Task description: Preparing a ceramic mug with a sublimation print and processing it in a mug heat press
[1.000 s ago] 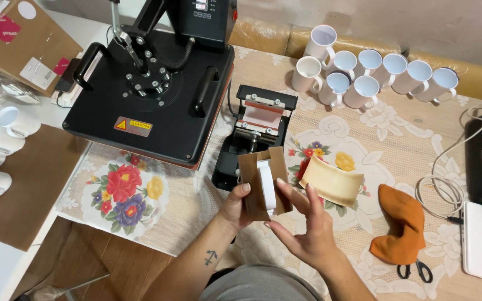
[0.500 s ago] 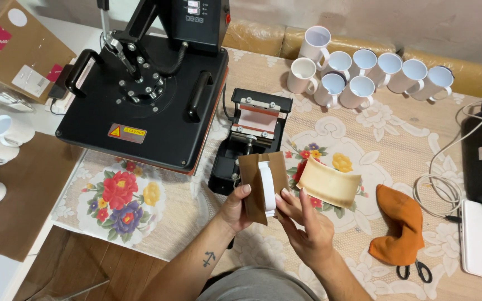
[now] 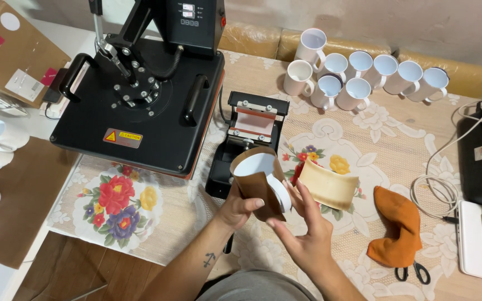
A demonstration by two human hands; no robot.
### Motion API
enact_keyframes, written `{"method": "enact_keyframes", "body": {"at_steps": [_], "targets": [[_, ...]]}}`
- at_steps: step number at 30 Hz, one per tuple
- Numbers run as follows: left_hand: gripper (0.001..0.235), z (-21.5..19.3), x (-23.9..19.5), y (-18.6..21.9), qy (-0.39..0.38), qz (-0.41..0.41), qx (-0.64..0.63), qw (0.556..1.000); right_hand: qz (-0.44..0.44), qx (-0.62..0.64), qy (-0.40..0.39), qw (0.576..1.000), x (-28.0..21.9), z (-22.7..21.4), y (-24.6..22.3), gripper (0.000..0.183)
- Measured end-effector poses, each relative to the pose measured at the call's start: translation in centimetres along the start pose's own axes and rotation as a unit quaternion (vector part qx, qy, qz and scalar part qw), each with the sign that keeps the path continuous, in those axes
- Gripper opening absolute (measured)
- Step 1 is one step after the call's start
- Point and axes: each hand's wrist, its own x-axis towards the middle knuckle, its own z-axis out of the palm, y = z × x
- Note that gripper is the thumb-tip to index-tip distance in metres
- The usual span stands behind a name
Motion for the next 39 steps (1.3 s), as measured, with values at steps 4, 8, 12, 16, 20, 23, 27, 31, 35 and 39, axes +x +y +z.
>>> {"method": "enact_keyframes", "body": {"at_steps": [4,8,12,16,20,23,27,31,35,39], "targets": [[0.078,1.8,-0.2,1.2,-0.019,0.032,0.073,0.997,0.140,0.022,0.141,0.980,0.5,0.8,-0.2,0.054],[0.088,3.3,-0.6,2.4,-0.022,0.081,0.165,0.983,0.178,0.081,0.160,0.968,0.6,0.2,0.9,0.036],[0.092,4.7,-0.4,3.1,-0.023,0.152,0.219,0.963,0.144,0.097,0.161,0.972,0.2,-0.2,1.9,0.021],[0.090,5.4,-0.3,2.7,-0.007,0.139,0.255,0.957,0.126,-0.005,0.133,0.983,0.5,-1.9,2.2,0.017],[0.088,6.6,1.3,0.7,-0.020,0.163,0.284,0.945,0.153,-0.066,0.094,0.982,-0.2,-4.8,4.6,0.016],[0.120,4.4,2.9,-6.0,0.001,0.164,0.238,0.957,0.240,-0.011,0.169,0.956,-1.3,-6.1,7.1,0.027],[0.134,4.2,6.2,-9.4,-0.089,0.109,0.209,0.968,0.299,0.050,0.238,0.923,-3.0,-8.4,12.3,0.026],[0.086,2.8,9.4,-13.2,0.140,-0.164,0.306,0.927,0.398,0.032,0.293,0.869,-4.4,-9.9,18.2,0.025],[0.096,-5.4,12.5,-22.9,0.184,-0.209,0.581,0.765,0.486,-0.011,0.287,0.826,-7.1,-9.7,26.1,0.031],[0.100,-5.8,14.1,-23.8,0.202,-0.251,0.641,0.696,0.534,-0.055,0.242,0.808,-7.8,-9.8,29.7,0.024]]}}
